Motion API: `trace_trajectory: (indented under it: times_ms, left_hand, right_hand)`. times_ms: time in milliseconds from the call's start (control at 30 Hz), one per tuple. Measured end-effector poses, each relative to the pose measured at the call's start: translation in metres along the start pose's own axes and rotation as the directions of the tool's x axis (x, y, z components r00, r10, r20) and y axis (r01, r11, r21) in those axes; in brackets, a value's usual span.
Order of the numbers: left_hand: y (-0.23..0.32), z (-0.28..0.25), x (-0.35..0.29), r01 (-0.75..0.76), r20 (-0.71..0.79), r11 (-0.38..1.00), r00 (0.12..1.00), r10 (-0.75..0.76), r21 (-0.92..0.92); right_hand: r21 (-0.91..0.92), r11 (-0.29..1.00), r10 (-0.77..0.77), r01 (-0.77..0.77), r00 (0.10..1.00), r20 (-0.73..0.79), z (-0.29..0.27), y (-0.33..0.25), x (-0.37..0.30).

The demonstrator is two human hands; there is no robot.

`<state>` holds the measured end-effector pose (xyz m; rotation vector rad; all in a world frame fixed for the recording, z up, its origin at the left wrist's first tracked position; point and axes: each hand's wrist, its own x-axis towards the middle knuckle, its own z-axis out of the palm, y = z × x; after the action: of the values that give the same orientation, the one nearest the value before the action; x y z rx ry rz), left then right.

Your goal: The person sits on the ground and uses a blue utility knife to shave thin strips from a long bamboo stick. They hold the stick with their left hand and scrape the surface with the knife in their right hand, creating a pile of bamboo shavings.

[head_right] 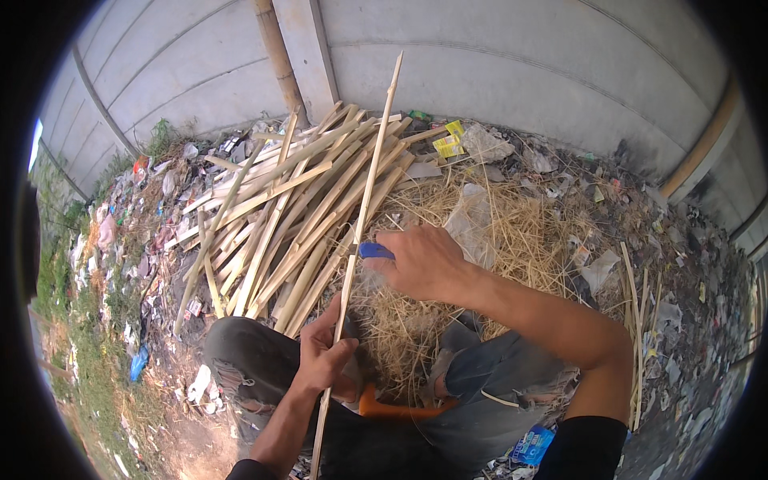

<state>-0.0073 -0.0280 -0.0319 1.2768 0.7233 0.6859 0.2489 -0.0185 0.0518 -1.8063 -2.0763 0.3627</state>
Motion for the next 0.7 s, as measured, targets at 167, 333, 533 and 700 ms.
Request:
trace_trajectory:
  times_ms: [167,333,533,700]
  left_hand:
    - [0.006,-0.005,-0.005,-0.01,0.044,0.998,0.999,0.013,-0.055]
    - [-0.03,-0.003,-0.022,-0.174,0.156,0.985,0.973,0.172,-0.003]
    - [-0.011,-0.001,-0.024,-0.227,0.167,0.97,0.963,0.21,0.091]
    - [0.021,0.012,-0.045,-0.371,0.136,0.892,0.928,0.347,0.259]
  right_hand:
    - [-0.033,0.999,-0.037,0.036,0.998,-0.042,-0.001,-0.009,-0.003]
    - [0.01,0.953,0.289,-0.302,0.9,-0.325,-0.067,0.056,0.014]
    - [0.334,0.94,0.149,0.075,0.789,-0.596,-0.094,0.016,-0.048]
    - [0.441,0.897,0.189,0.04,0.865,-0.464,-0.068,-0.044,-0.096]
